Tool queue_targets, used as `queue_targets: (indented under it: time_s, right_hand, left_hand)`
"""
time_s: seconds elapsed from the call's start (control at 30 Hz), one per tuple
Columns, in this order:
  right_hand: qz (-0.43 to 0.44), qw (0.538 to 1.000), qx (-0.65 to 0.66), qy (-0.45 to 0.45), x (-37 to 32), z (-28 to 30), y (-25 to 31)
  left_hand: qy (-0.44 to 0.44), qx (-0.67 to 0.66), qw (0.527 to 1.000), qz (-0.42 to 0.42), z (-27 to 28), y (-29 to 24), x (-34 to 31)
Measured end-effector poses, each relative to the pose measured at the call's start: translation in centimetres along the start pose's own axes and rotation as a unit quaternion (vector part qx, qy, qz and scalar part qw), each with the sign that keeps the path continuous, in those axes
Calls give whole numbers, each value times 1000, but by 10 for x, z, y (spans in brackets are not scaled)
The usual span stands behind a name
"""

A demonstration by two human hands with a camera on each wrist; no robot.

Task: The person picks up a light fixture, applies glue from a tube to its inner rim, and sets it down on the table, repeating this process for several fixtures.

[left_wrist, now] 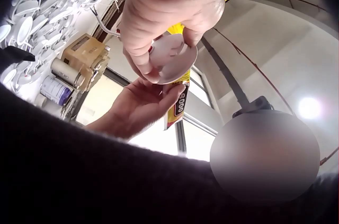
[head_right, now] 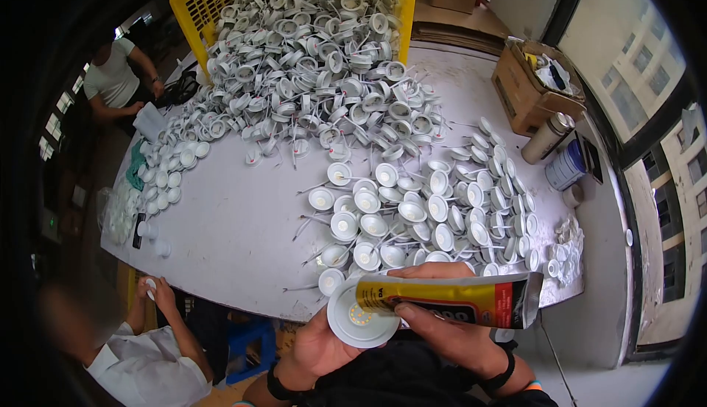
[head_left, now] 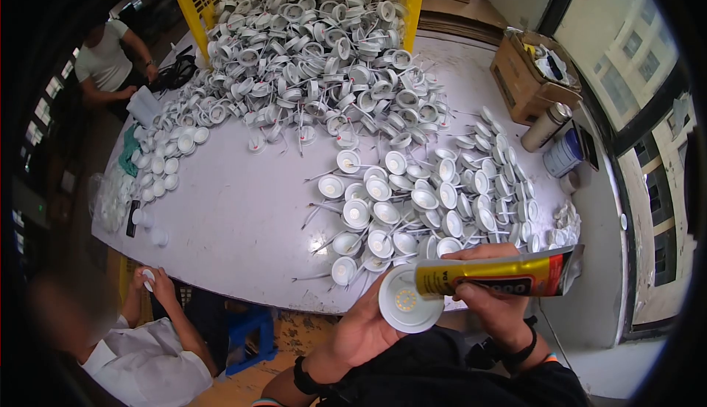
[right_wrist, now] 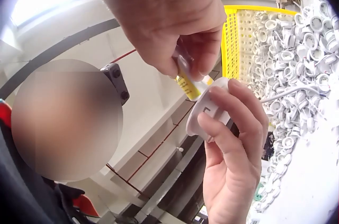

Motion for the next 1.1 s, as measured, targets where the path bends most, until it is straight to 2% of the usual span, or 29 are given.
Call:
queue_targets:
  time_s: [0.23,0.33,0.4,0.47,0.53,0.67,0.77,0.83,0.87,0.93,1.0,1.07,1.1]
  right_hand:
    - [-14,999,-26,35,4,-10,0]
    - [-32,998,23,50,3,-16,-1]
    - [-43,997,-16,67,0,-19,-4]
    - [-8,996,-23,89,2,-19,0]
    - [8,976,-196,90,5,-17,6]
    - [2,986,-167,23,8,-3,11]
    - [29,978,-201,36,10,-2,23]
    - [82,957,-257,103,9,-13,32]
    - [83,958,-257,98,8,-13,33]
    - [17,979,-182,88,7,-8,25]
    - [-1,984,-160,82,7,-6,23]
    - [-119,979,-115,117,6,-12,8]
    - [-175,976,-39,121,4,-19,0]
  left_hand:
    - [2,23,1000,-12,-1,-2,-2]
    - [17,22,1000,-7,-2,-1,-1]
    - [21,17,1000,-12,-3,-3,0]
    - [26,13,999,-14,-4,-4,0]
    - [6,7,1000,-8,1,-4,0]
    - [-16,35,999,-17,2,-13,0]
    - [-32,55,998,-27,8,-17,0]
    - [-69,43,996,-45,17,-22,-1]
    - [-68,47,996,-41,18,-22,-1]
    - [-72,85,991,-76,19,-31,0]
    - [-74,95,989,-81,17,-33,0]
    - [-76,104,988,-88,16,-35,2]
    - [-73,116,987,-84,15,-34,3]
Point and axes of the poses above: each hand's wrist, its own x-axis towards the middle knuckle, its own z-axis out of the back of the hand, y = z × x, the point moved 10 cm from there along x, towards the middle knuckle, and after that the axes turned 10 degrees about x, right-handed, at the moved point
